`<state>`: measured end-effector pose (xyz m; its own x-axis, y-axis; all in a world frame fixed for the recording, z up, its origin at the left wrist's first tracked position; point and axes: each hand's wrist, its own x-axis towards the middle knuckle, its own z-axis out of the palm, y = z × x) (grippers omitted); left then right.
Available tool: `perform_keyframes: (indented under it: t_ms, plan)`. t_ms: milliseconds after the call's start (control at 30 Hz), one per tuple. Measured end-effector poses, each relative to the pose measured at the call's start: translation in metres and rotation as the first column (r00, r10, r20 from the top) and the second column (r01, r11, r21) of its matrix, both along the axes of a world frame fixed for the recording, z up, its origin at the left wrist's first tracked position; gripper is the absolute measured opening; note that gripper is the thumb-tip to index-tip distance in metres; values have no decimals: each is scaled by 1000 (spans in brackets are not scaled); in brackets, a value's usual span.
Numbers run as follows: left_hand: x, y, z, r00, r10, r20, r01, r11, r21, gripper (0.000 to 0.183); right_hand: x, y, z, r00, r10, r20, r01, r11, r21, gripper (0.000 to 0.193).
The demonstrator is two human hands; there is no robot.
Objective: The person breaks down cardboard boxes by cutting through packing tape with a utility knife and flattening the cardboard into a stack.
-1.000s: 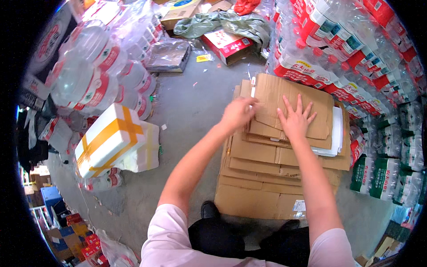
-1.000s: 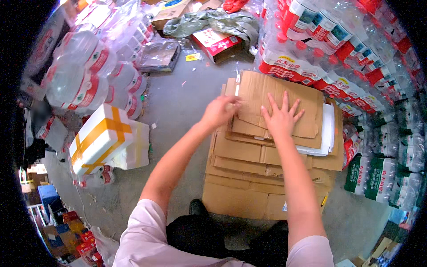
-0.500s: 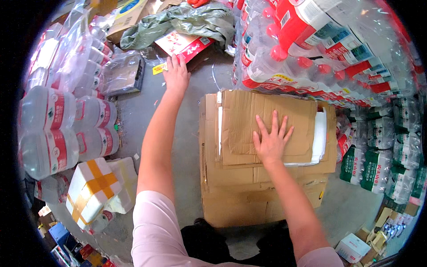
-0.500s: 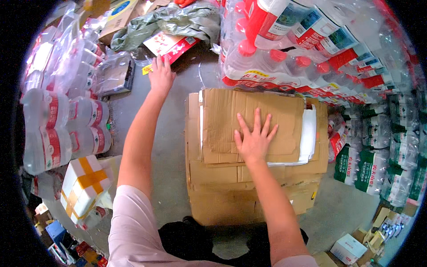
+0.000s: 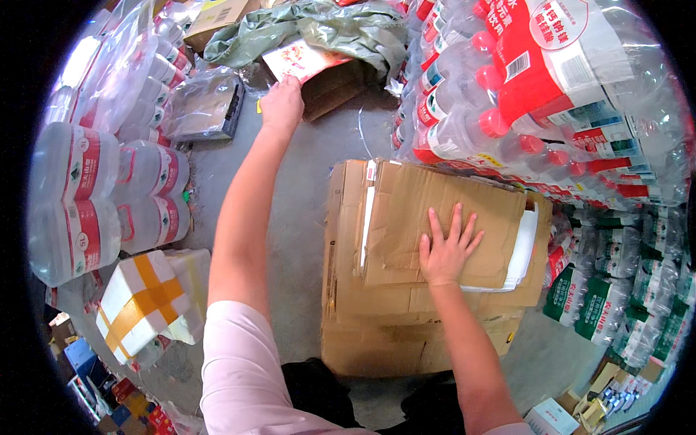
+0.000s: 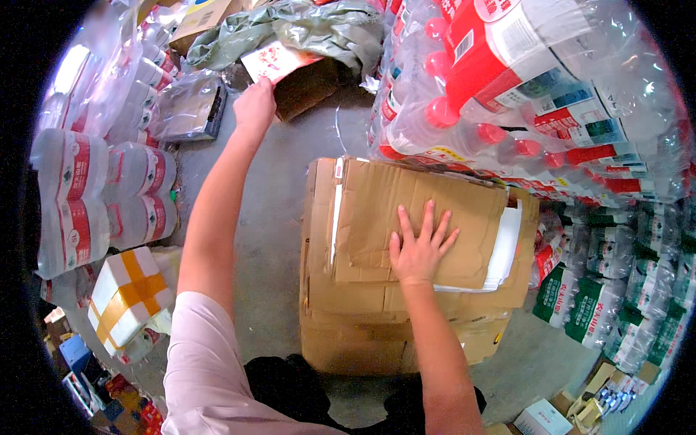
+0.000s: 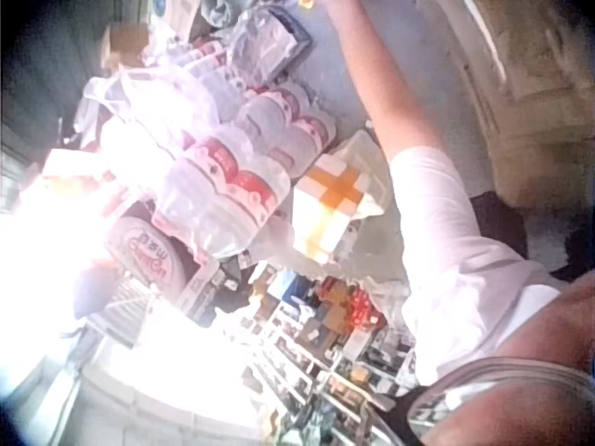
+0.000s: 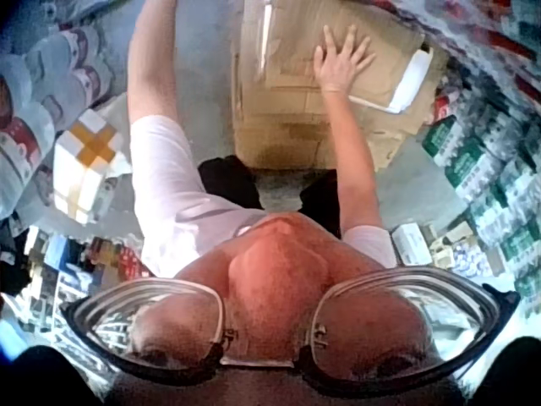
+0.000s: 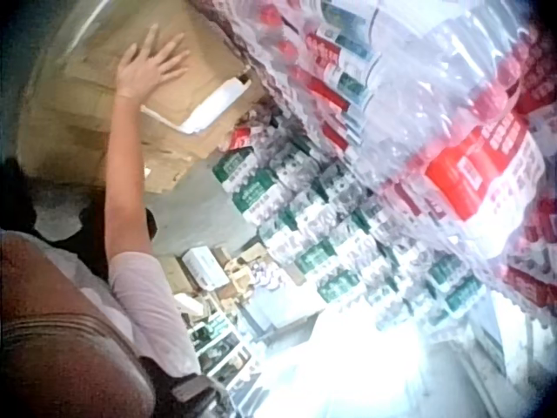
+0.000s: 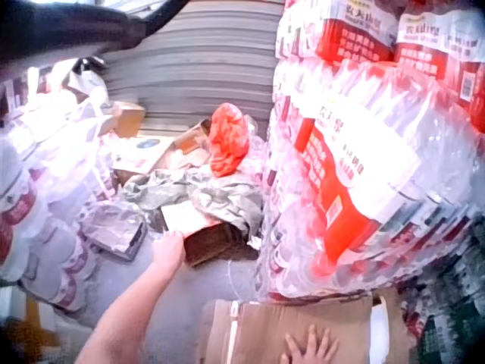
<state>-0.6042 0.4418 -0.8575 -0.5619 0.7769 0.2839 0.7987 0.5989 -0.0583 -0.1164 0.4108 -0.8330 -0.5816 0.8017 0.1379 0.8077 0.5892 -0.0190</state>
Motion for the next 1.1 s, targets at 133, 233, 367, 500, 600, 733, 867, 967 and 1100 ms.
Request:
perform_keyframes:
  t_ms: [133, 233, 367, 500, 600, 733, 867, 967, 1100]
  plan:
    - [1, -47, 58, 999, -25, -31, 32, 967, 253, 19, 1, -2, -1, 1000, 8, -16, -7, 999, 31, 56]
    - [1, -84, 102, 999, -25, 32, 10, 911, 412, 20, 0, -3, -1, 999, 20, -39, -17, 998, 62, 56]
    - [14, -129, 154, 982, 10, 190, -96, 888, 449, 27, 1, -3, 3, 997, 31, -75, -23, 995, 96, 56]
    - [48, -179, 197, 902, -21, 431, -200, 865, 461, 31, 3, -4, 5, 990, 48, -130, -33, 993, 113, 56]
    - [85, -217, 231, 923, -38, 383, -164, 862, 480, 33, 4, -4, 7, 987, 51, -154, -32, 992, 124, 56]
    - [111, -267, 273, 917, -140, 373, -95, 832, 546, 32, 0, -3, 23, 989, 34, -142, -23, 997, 78, 54]
    - [152, -293, 318, 657, -209, 724, -352, 764, 540, 47, 4, 7, 55, 996, 48, -80, -49, 999, -18, 58]
    - [186, -304, 354, 624, -155, 766, -384, 793, 474, 48, 23, 23, 75, 968, 144, -205, -148, 989, -4, 58]
    - [222, -315, 368, 548, -153, 822, -464, 762, 451, 28, 76, 0, 122, 822, 314, -474, -321, 944, 69, 49]
